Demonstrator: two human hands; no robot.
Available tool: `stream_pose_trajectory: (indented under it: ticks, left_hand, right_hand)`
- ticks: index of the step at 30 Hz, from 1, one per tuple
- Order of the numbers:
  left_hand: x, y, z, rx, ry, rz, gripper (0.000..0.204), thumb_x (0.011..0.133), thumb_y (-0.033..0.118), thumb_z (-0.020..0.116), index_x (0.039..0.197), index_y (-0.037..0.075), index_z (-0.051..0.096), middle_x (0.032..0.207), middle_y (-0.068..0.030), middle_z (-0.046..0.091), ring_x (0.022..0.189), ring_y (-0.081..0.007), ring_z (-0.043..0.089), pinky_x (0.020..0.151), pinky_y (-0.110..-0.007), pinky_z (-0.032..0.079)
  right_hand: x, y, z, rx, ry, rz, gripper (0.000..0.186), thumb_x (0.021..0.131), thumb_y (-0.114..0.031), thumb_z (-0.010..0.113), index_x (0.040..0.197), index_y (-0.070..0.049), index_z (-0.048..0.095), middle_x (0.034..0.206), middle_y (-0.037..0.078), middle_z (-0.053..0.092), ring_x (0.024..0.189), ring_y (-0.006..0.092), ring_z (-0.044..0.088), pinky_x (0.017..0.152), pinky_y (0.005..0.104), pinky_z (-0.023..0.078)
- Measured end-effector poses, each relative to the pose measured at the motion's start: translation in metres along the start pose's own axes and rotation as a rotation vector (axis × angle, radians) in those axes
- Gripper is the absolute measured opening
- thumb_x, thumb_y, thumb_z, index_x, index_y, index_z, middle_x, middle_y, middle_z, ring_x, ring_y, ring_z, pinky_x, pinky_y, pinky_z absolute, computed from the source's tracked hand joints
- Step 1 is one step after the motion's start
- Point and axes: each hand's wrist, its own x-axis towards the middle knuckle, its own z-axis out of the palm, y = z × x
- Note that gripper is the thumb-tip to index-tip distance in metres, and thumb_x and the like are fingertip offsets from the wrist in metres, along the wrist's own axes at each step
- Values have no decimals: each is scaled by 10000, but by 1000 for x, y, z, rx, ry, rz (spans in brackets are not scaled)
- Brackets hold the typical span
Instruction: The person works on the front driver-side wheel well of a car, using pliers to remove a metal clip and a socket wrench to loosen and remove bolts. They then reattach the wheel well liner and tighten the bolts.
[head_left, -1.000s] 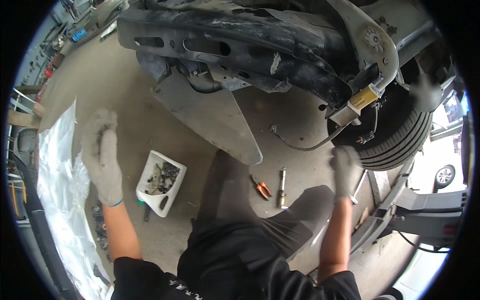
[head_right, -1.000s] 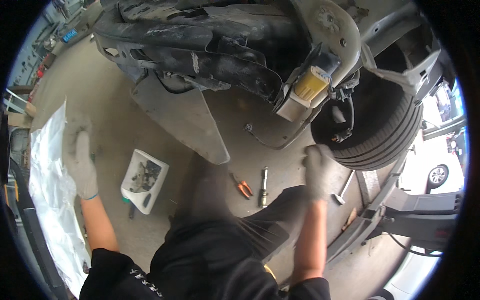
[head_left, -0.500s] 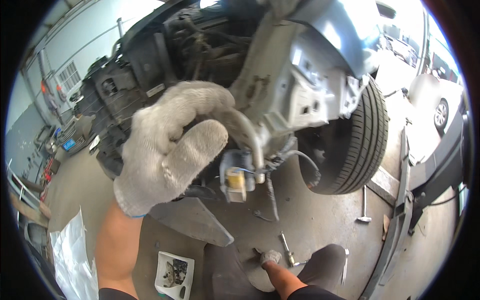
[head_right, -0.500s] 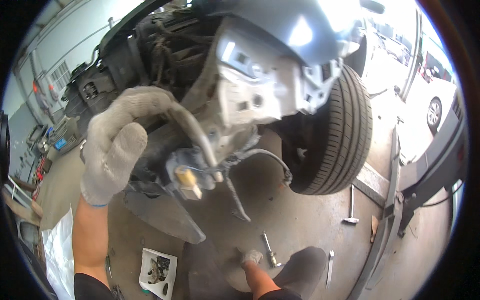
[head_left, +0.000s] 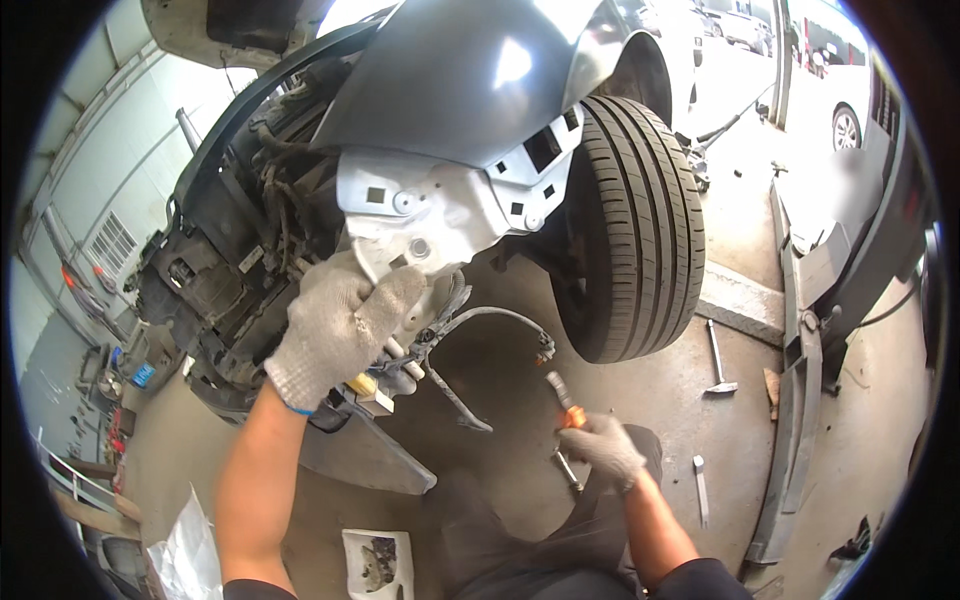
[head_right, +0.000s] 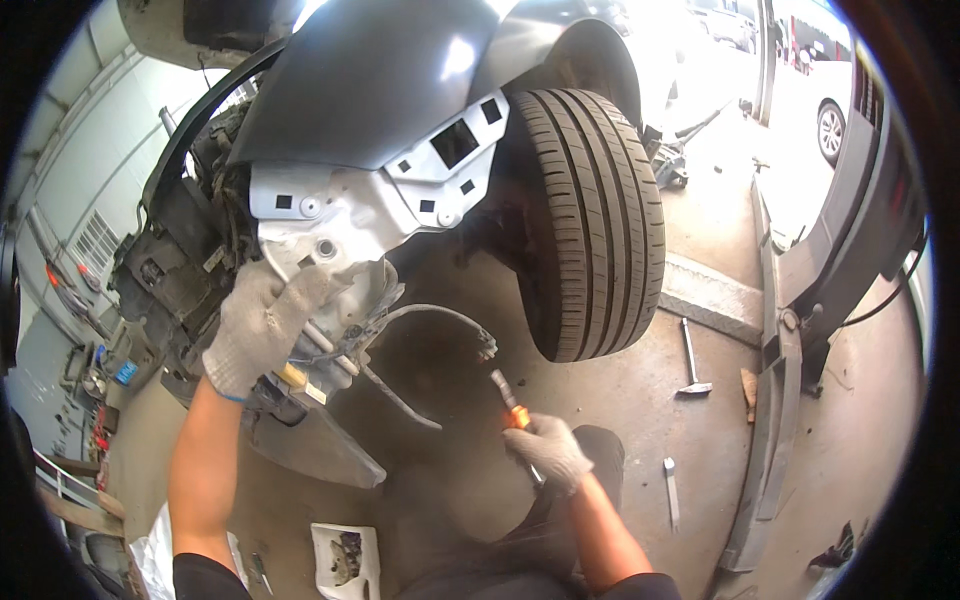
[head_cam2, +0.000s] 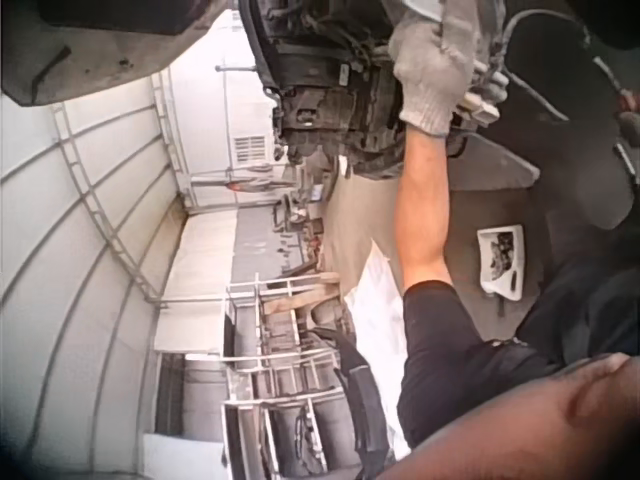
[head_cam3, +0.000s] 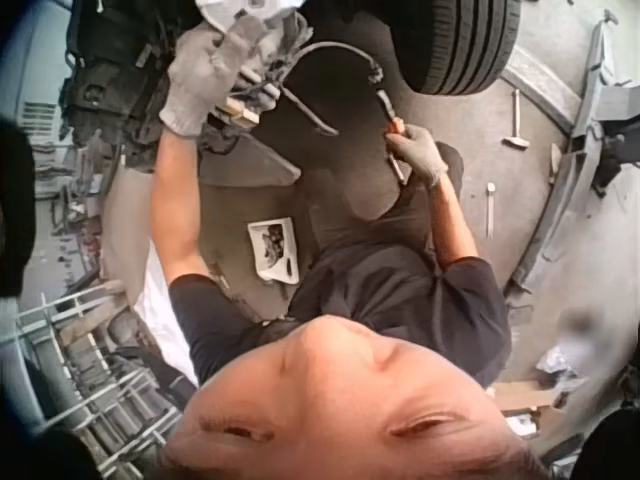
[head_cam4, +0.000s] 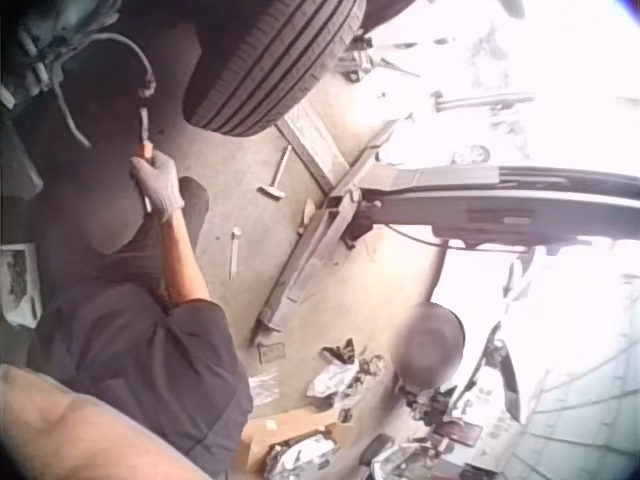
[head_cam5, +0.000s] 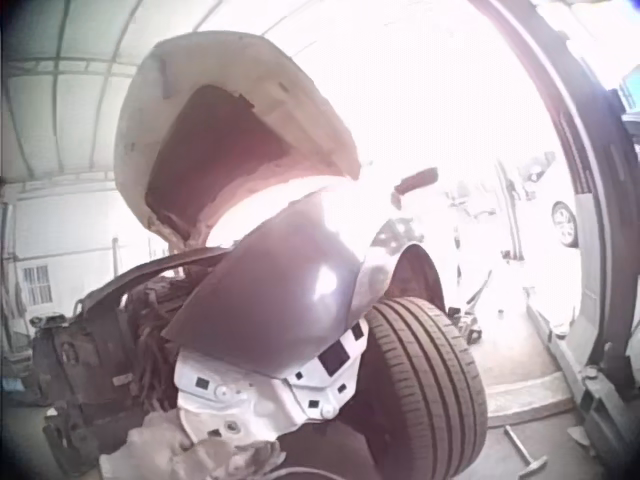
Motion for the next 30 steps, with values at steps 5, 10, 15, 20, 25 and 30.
stream_pose_trajectory:
  ticks: [5,10,15,20,25,30]
  left_hand:
    - [-5,3,-7,25,33,62,389,1022,328,611,1023,-38,744,835,-75,744,707,-100,653,635,-276,522]
    - [2,4,4,-129,86,1,352,1011,306,644,965,-25,756,781,-66,735,705,-87,654,633,-282,516]
    - [4,-8,7,-61,163,155,392,1020,328,629,976,-46,738,803,-83,742,702,-97,664,607,-271,513]
    - [0,3,4,-2,133,80,422,1035,341,596,945,-48,730,798,-75,733,674,-110,629,607,-286,501]
    - [-1,5,5,-3,149,129,423,1029,339,607,925,-51,734,784,-83,731,666,-104,614,613,-292,497]
    - [2,2,4,60,146,90,411,1026,324,618,915,-53,739,759,-90,726,684,-108,627,639,-300,501]
  right_hand:
    - [19,-93,0,-587,220,-893,373,714,-58,672,1087,-36,686,1201,155,656,1000,358,664,856,410,554]
    - [48,-143,16,-617,300,-1131,409,731,-59,667,1140,-70,688,1360,148,588,1224,363,563,1031,456,466]
    - [60,-158,24,-649,252,-1153,454,737,-75,661,1192,-63,673,1423,185,544,1299,384,519,1081,460,433]
    - [59,-170,32,-569,131,-1200,495,708,-52,641,1203,-40,655,1398,208,549,1274,399,539,1045,451,470]
    - [61,-181,36,-542,107,-1244,466,733,-72,655,1198,-53,660,1282,199,600,1147,394,605,956,448,517]
    - [67,-180,36,-565,139,-1289,387,780,-130,680,1163,-77,678,1177,176,626,1040,384,633,875,458,537]
